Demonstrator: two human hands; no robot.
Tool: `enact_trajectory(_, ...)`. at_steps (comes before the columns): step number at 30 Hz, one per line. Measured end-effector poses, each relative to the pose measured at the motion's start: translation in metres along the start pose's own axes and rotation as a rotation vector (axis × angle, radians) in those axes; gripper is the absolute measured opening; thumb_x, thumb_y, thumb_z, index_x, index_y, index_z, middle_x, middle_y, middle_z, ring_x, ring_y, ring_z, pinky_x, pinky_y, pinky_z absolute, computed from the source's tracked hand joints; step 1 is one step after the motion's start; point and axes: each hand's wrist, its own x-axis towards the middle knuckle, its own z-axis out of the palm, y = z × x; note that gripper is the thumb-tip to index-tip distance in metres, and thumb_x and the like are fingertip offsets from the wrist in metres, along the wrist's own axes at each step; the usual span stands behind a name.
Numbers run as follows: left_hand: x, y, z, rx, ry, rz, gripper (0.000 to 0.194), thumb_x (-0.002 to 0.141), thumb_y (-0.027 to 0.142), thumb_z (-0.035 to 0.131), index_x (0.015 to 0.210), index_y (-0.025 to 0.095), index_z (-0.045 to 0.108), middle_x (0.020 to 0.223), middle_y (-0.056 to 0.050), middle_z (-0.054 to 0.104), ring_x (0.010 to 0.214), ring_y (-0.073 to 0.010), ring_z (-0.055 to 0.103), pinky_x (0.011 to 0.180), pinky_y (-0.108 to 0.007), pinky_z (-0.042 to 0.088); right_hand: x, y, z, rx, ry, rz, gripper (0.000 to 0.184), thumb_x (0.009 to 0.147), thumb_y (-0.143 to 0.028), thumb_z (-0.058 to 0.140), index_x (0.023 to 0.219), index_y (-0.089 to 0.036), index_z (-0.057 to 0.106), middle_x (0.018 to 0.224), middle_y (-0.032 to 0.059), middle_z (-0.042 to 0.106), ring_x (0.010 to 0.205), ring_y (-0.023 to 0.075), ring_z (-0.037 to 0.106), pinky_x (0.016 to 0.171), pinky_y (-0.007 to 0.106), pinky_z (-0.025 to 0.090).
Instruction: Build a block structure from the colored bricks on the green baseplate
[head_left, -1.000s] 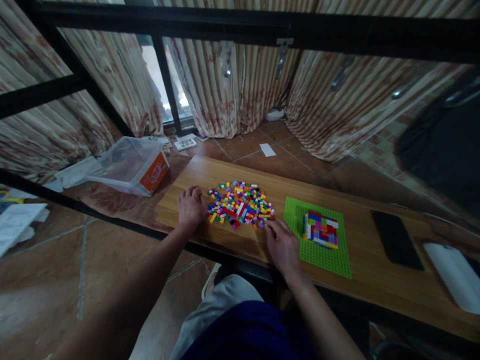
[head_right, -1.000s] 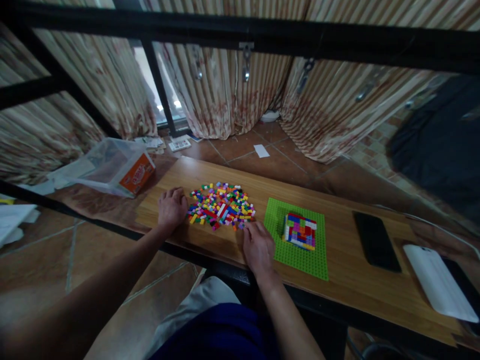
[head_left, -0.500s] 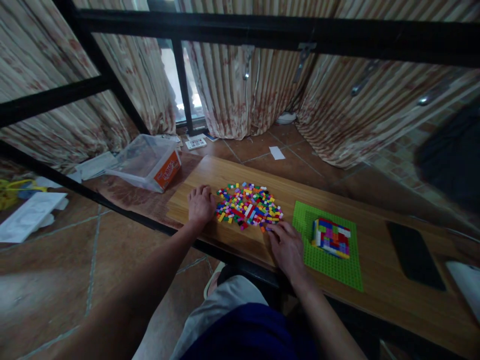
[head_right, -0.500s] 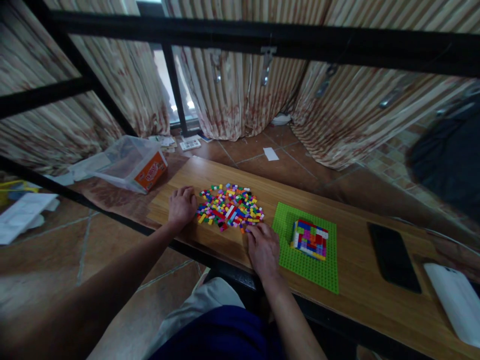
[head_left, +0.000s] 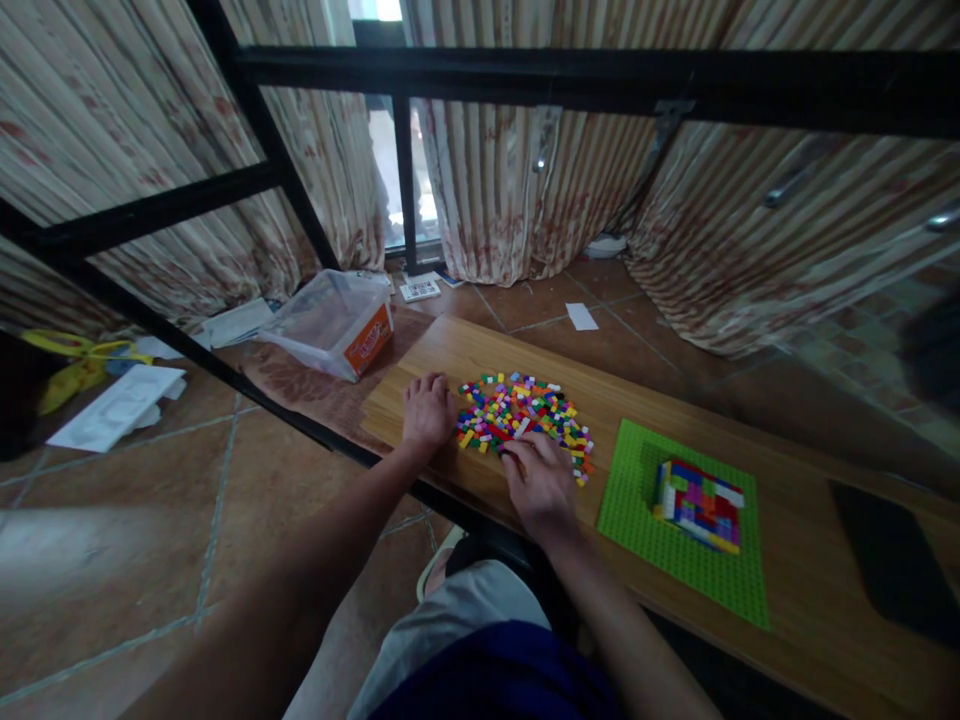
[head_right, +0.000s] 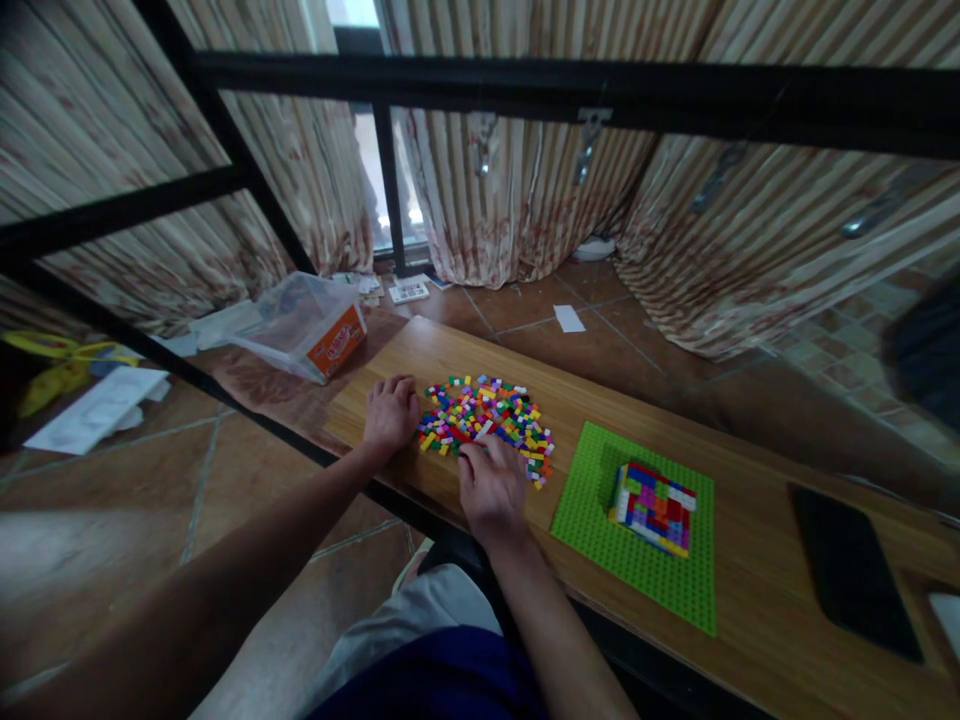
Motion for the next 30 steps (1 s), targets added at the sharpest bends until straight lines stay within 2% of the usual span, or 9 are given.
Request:
enact_trajectory(6,0.0,0.0,0.0,0.01,-0.008,0.001,0.032,0.094,0.026,0.044,0.119,0.017,0.062,0.129,-0.011,0.062,0.117,-0.0305,0.052,0.101,-0.045,0.04,0.017,-0.022,0.019,-0.14,-0.133,-0.048,0.013,0.089,-0.029,0.064,0.099,-0.023,0.07,0.109,0.0079,0.064,0.103,0.0257,0.054,0.089,0.039,0.038)
enact_trajectory(15,0.0,-0.001,0.002,0.033,0.005,-0.002,0.033,0.093,0.027,0.044,0.12,0.02,0.062,0.13,-0.01,0.062,0.118,-0.0296,0.053,0.101,-0.044,0.04,0.015,-0.019,0.024,-0.21,-0.142,-0.042,0.007,0.089,-0.027,0.064,0.092,-0.023,0.068,0.106,0.0077,0.063,0.101,0.0246,0.05,0.086,0.039,0.035)
enact_trajectory(22,0.003,-0.002,0.002,0.043,0.03,0.011,0.033,0.093,0.025,0.043,0.117,0.018,0.063,0.128,-0.011,0.064,0.115,-0.0315,0.054,0.098,-0.045,0.041,0.022,-0.021,0.022,-0.21,-0.204,-0.038,0.007,0.088,-0.027,0.065,0.085,-0.023,0.07,0.104,0.0059,0.065,0.1,0.0241,0.051,0.084,0.039,0.036)
enact_trajectory(26,0.004,-0.004,0.002,0.048,0.047,0.03,0.034,0.091,0.025,0.044,0.117,0.017,0.064,0.127,-0.011,0.064,0.114,-0.0319,0.055,0.098,-0.045,0.041,0.021,-0.024,0.017,-0.123,-0.157,-0.012,0.011,0.089,-0.027,0.062,0.081,-0.023,0.069,0.099,0.0049,0.065,0.099,0.023,0.053,0.084,0.037,0.038)
enact_trajectory(30,0.005,-0.005,0.002,0.043,0.059,0.041,0.035,0.091,0.026,0.044,0.118,0.015,0.064,0.125,-0.013,0.065,0.113,-0.0324,0.056,0.097,-0.046,0.042,0.01,-0.026,0.004,0.086,-0.047,0.06,0.014,0.089,-0.025,0.059,0.078,-0.022,0.067,0.089,0.0041,0.065,0.09,0.0197,0.056,0.082,0.033,0.041)
